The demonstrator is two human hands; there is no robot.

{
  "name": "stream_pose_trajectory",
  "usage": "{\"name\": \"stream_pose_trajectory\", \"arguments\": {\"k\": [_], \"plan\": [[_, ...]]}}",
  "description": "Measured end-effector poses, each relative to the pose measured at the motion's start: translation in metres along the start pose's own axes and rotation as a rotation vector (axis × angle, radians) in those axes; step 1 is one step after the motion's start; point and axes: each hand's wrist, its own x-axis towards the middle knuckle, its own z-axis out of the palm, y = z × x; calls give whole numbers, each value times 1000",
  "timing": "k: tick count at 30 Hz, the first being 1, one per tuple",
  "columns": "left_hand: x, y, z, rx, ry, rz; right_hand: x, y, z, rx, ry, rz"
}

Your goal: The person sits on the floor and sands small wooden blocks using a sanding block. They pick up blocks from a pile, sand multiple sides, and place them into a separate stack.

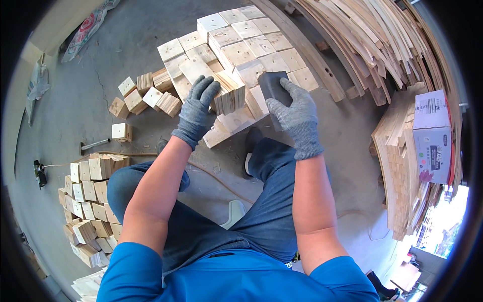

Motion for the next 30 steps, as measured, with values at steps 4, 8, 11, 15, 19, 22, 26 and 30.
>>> {"name": "stream_pose_trajectory", "arguments": {"k": [4, 8, 11, 15, 19, 22, 26, 30], "plan": [[-16, -4, 8, 13, 9, 21, -2, -9, 0, -56, -46, 9], [-16, 9, 2, 19, -74, -16, -1, -10, 3, -71, -114, 14], [-23, 12, -1, 26, -105, -14, -1, -14, 11, -79, -145, -12], [-29, 11, -3, 17, -98, 16, -3, -17, 25, -58, -162, -32], [-34, 9, -3, 24, -79, 21, -7, -22, 35, -68, -216, -48], [-36, 10, -4, 39, -94, 11, -12, -20, 41, -101, -227, -69], [-33, 12, -12, -9, -118, -167, -15, -10, 45, -95, -218, -64], [-37, 10, -12, -78, -279, -461, -15, -11, 45, -85, -220, -72]]}}
